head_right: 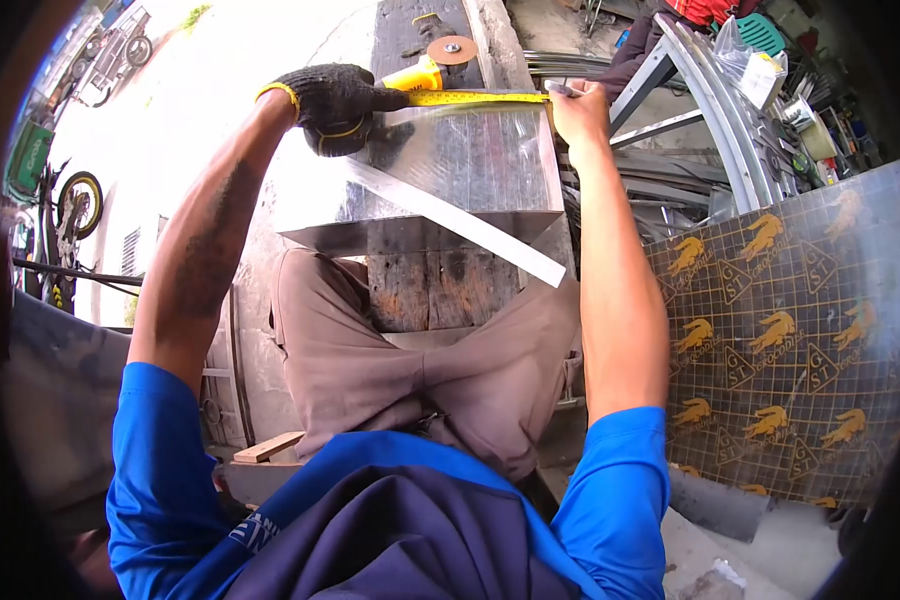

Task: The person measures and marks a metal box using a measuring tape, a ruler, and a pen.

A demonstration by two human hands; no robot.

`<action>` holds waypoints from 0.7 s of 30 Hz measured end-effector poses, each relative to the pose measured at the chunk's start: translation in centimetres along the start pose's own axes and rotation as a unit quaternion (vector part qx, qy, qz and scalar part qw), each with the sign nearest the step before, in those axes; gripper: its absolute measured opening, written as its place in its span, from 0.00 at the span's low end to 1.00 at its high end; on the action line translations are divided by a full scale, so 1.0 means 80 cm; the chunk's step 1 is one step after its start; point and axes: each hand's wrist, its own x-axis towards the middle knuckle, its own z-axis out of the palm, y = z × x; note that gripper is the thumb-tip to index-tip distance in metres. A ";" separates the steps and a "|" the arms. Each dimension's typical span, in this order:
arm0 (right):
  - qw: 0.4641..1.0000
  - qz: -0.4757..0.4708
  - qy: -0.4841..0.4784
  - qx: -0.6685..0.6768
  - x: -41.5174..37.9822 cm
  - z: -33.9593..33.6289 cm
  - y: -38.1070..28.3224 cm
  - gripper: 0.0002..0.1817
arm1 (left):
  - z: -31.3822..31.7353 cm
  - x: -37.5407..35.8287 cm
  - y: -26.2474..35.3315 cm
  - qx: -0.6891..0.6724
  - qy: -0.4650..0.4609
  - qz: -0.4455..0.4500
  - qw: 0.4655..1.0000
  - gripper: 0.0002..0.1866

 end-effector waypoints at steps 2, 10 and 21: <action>1.000 -0.015 0.024 -0.001 -0.004 0.006 -0.001 0.25 | 0.006 0.005 -0.010 -0.005 0.025 0.003 1.000 0.43; 0.998 -0.056 -0.031 -0.001 -0.030 0.002 -0.031 0.19 | 0.013 0.013 -0.024 0.047 0.051 -0.027 0.997 0.44; 0.957 -0.218 -0.189 0.038 -0.057 0.058 -0.134 0.37 | -0.005 -0.007 -0.017 -0.077 -0.039 0.006 0.996 0.32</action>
